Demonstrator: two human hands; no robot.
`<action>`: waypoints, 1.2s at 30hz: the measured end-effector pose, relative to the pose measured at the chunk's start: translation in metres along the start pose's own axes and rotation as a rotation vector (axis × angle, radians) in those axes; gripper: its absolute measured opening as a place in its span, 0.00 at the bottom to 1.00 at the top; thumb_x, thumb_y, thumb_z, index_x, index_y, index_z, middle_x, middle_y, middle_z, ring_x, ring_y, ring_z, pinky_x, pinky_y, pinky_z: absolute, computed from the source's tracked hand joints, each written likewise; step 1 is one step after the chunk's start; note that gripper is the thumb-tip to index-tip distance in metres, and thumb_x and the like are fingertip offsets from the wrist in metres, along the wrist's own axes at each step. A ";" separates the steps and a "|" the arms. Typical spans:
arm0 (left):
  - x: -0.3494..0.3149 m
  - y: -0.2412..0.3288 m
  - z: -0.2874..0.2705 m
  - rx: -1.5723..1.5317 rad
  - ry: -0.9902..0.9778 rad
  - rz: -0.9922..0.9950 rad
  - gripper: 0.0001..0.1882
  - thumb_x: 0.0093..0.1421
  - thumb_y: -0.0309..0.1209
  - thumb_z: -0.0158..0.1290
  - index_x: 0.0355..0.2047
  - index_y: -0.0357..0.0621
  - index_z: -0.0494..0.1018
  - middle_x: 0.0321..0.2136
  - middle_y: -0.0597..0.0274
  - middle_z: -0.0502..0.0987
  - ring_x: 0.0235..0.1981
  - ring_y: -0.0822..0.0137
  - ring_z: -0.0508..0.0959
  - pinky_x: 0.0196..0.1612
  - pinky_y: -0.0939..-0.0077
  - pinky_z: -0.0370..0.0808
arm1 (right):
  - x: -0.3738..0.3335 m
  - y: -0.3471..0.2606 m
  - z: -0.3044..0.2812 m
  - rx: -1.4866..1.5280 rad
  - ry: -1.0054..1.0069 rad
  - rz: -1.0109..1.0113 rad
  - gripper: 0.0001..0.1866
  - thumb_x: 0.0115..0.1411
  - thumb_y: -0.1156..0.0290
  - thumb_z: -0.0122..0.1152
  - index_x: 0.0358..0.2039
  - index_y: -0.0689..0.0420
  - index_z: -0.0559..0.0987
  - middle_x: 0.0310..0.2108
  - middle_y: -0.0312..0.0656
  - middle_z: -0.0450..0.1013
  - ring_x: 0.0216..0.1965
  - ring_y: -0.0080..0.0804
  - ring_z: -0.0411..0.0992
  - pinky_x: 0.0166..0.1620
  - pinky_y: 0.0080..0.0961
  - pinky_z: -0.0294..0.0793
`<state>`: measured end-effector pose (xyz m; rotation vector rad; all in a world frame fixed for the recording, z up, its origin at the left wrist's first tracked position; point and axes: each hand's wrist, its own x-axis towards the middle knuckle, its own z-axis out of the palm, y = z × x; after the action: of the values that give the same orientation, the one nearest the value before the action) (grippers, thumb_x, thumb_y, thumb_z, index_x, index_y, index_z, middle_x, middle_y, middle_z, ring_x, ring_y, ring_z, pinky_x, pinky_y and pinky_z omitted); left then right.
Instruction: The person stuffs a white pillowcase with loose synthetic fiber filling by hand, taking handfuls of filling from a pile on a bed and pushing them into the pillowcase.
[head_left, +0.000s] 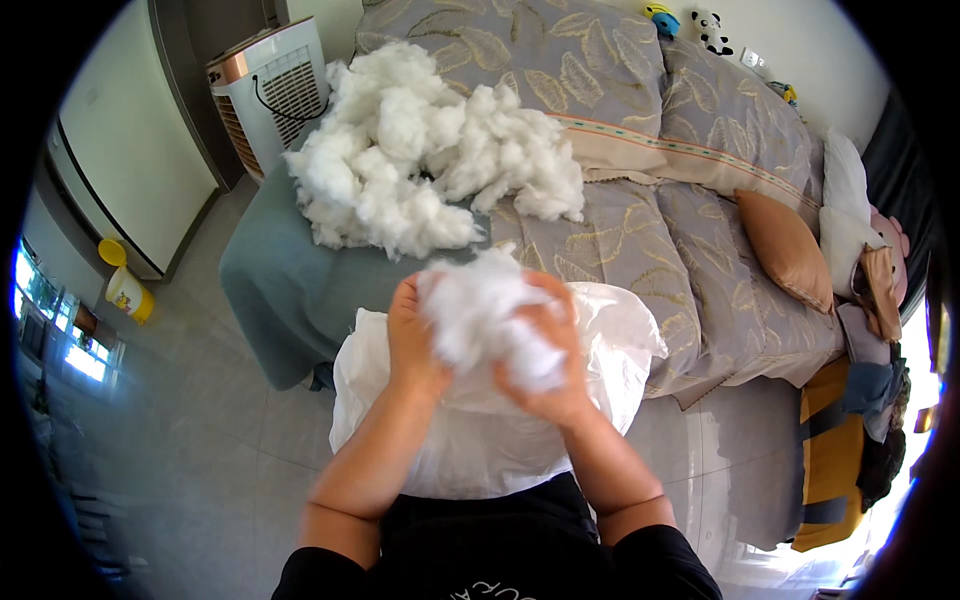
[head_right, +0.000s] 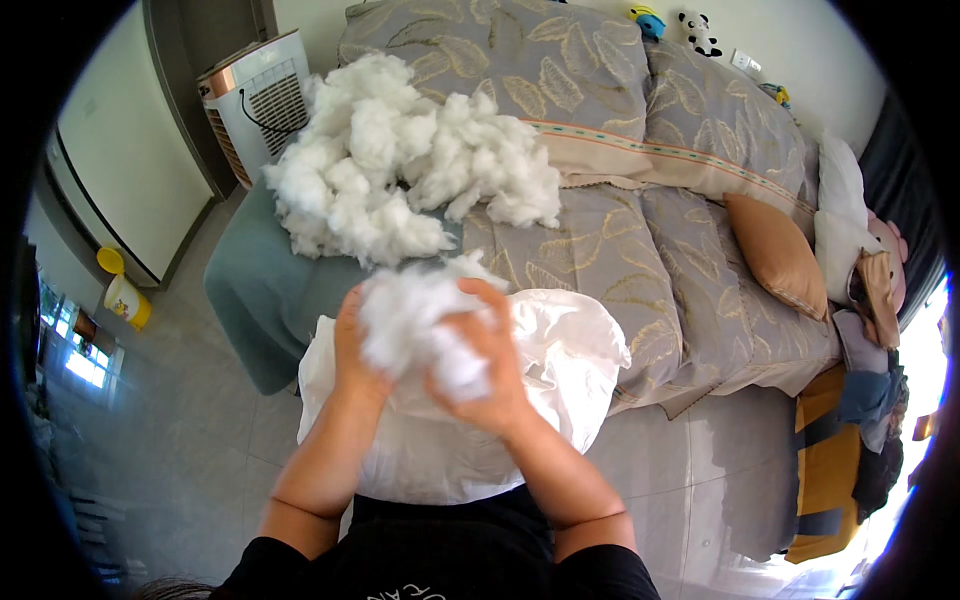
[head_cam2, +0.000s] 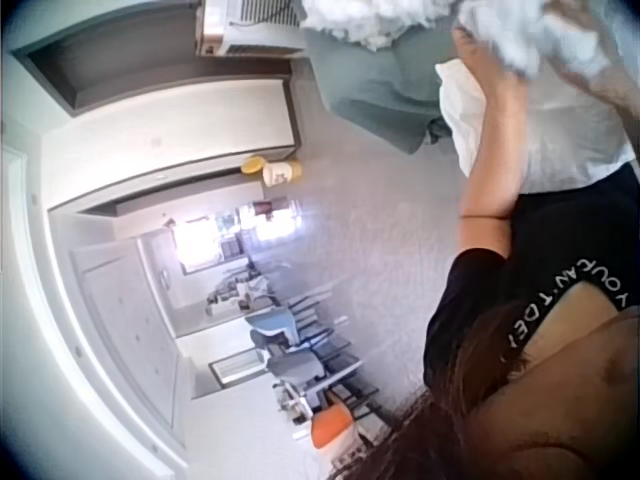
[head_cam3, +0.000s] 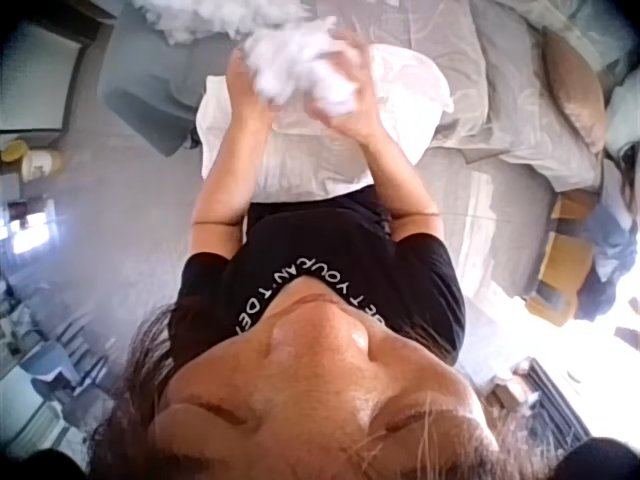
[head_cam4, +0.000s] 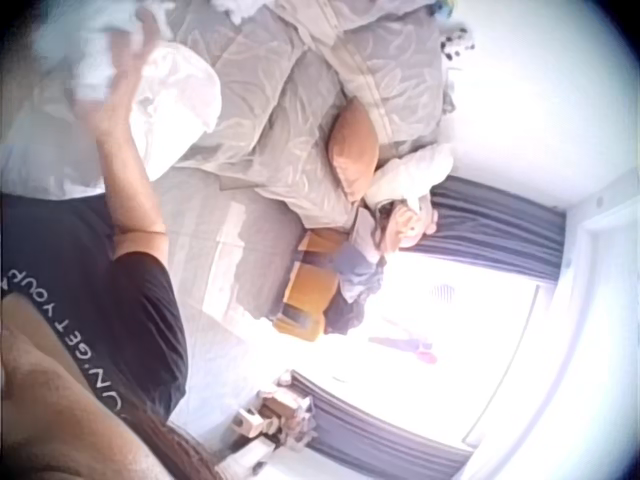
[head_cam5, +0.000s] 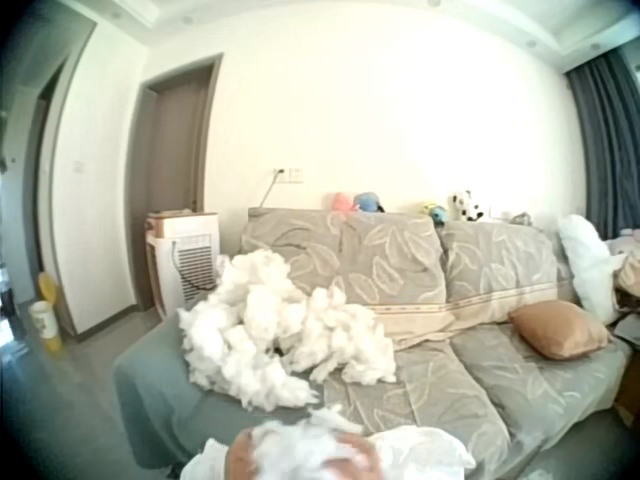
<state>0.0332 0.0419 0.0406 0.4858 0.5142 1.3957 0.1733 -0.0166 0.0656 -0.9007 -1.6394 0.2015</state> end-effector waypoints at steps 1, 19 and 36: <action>-0.003 -0.004 0.003 -0.091 -0.018 -0.097 0.07 0.59 0.26 0.47 0.38 0.42 0.67 0.33 0.63 0.73 0.31 0.73 0.74 0.36 0.78 0.75 | -0.003 -0.001 0.007 0.030 -0.017 -0.003 0.20 0.36 0.76 0.62 0.34 0.58 0.73 0.41 0.54 0.67 0.47 0.49 0.64 0.46 0.36 0.67; -0.048 -0.009 -0.002 0.210 -0.369 -0.186 0.30 0.51 0.28 0.58 0.54 0.42 0.60 0.47 0.63 0.68 0.48 0.68 0.69 0.50 0.72 0.68 | -0.024 0.010 0.012 -0.273 -0.220 -0.068 0.38 0.37 0.65 0.68 0.48 0.65 0.60 0.49 0.61 0.57 0.51 0.57 0.58 0.51 0.43 0.62; -0.052 0.007 0.008 0.485 -0.650 -0.323 0.23 0.38 0.20 0.56 0.40 0.42 0.72 0.37 0.62 0.74 0.36 0.70 0.75 0.38 0.78 0.73 | -0.069 -0.032 -0.092 -0.088 -0.685 0.083 0.08 0.44 0.75 0.64 0.28 0.52 0.78 0.27 0.34 0.72 0.33 0.33 0.71 0.55 0.47 0.59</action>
<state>0.0267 -0.0090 0.0540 1.1452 0.3663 0.7296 0.2420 -0.1136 0.0585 -1.0329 -2.2532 0.5436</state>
